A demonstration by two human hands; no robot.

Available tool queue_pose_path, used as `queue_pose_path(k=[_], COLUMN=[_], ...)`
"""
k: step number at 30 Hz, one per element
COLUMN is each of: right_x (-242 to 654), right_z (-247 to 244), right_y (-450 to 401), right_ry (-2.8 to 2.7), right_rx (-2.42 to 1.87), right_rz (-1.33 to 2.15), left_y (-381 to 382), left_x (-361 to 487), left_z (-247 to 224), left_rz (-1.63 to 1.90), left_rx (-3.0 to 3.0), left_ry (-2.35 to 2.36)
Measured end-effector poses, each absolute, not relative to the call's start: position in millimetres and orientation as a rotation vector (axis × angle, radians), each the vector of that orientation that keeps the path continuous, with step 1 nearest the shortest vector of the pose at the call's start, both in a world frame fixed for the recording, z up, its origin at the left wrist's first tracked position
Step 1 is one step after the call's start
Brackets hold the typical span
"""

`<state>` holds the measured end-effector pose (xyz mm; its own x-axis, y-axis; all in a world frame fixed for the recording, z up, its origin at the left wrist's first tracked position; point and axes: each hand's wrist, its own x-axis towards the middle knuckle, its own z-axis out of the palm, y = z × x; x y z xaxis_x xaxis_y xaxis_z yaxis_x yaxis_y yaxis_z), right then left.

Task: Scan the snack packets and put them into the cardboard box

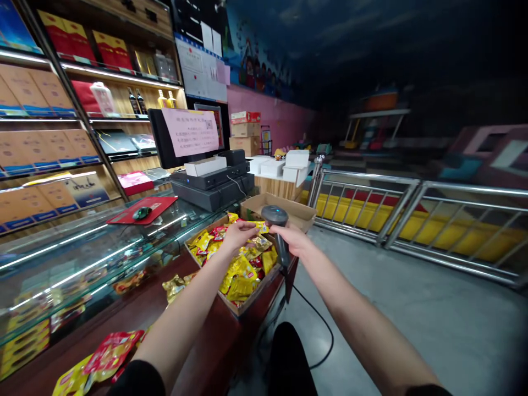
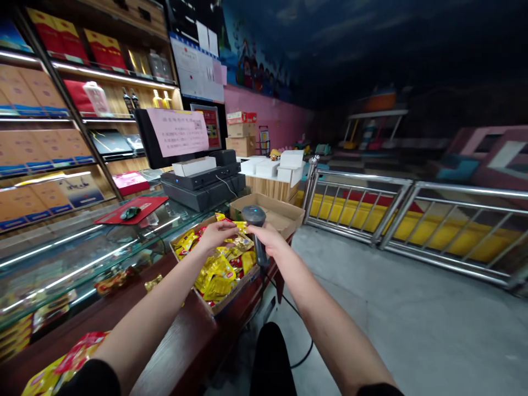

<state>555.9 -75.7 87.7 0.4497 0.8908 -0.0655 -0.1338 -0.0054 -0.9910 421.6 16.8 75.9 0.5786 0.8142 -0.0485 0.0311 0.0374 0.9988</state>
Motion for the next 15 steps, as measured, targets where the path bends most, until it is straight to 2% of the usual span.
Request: queue_pose_path(k=[7, 15], right_x=[511, 409], right_z=[99, 85], right_y=[-63, -58], right_ry=[-0.94, -1.052], right_rx=[-1.248, -1.138], right_rz=[0.926, 1.228], left_y=[29, 29], left_x=[364, 233], left_z=[84, 60], left_rz=[0.776, 0.935], left_rx=[1.407, 1.294], left_ry=[0.807, 0.986])
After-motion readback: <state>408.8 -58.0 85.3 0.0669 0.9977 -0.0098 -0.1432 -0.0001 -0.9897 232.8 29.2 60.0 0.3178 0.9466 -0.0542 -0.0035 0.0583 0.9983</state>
